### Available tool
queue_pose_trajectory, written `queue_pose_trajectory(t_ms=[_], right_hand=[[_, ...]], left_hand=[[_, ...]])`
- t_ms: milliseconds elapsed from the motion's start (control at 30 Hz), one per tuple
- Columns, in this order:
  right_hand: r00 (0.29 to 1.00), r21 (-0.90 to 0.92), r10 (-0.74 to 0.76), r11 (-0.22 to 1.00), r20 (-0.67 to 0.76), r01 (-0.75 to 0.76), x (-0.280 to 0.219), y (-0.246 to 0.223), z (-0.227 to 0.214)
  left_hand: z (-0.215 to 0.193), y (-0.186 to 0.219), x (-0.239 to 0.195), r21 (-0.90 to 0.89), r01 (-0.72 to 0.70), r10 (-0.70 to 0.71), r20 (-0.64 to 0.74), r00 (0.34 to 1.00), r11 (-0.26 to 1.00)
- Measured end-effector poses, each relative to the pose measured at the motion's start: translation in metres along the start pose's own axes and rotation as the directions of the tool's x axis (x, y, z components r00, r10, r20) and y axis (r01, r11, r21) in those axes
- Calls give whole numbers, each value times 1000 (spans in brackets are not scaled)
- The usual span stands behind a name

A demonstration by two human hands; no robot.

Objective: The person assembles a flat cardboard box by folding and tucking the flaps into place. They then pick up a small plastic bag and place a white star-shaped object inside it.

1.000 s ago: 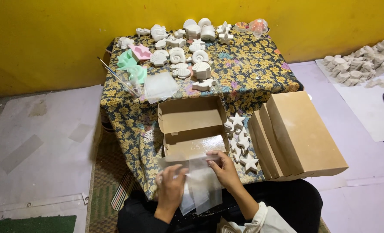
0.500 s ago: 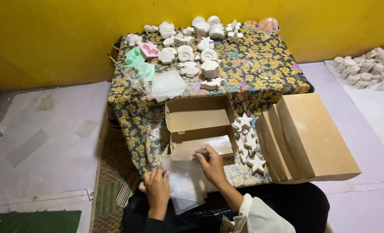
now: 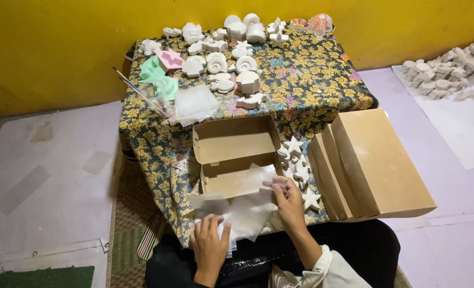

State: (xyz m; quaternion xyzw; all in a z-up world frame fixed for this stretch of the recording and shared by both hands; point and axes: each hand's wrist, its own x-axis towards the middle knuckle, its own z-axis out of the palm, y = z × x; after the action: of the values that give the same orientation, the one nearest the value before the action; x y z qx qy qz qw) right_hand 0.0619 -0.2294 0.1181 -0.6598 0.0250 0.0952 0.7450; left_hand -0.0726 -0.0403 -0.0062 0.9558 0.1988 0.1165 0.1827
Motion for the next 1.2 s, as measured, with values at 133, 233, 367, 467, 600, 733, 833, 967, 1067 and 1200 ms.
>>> queue_pose_trajectory(t_ms=[133,233,367,467,600,733,833,967,1067,1200], right_hand=[[996,160,86,984,-15,-82,-4,-10,-11],[998,338,64,939,17,-66,-7,-13,-18],[984,494,178,856,-5,-152,-11,-18,-28],[988,615,152,775,39,-144,-12,-10,-34],[966,727,240,646,98,-234,-22,-18,-33],[933,720,241,593,267,-359,-30,-20,-37],[914,813,286,432,287,-390,-31,-5,-47],[941,825,319,496,118,-272,-32,-27,-49],[938,785,345,592,-40,-184,-30,-24,-53],[948,421,102,906,-302,37,-52,-42,-44]], left_hand=[[-12,13,9,51,-36,29,123,992,998],[-7,9,11,92,17,-43,291,956,996],[-6,4,3,22,-52,52,26,998,998],[-11,29,-9,-281,-3,-32,-119,992,960],[-50,98,-24,-791,394,-154,366,918,469],[-53,122,-12,-724,681,-56,688,723,-110],[-42,117,-8,-547,593,86,688,720,-591],[-34,99,-1,-671,473,-145,649,747,-571],[-42,90,13,-826,457,-288,549,785,-329],[-101,106,17,-862,414,-318,321,892,292]])
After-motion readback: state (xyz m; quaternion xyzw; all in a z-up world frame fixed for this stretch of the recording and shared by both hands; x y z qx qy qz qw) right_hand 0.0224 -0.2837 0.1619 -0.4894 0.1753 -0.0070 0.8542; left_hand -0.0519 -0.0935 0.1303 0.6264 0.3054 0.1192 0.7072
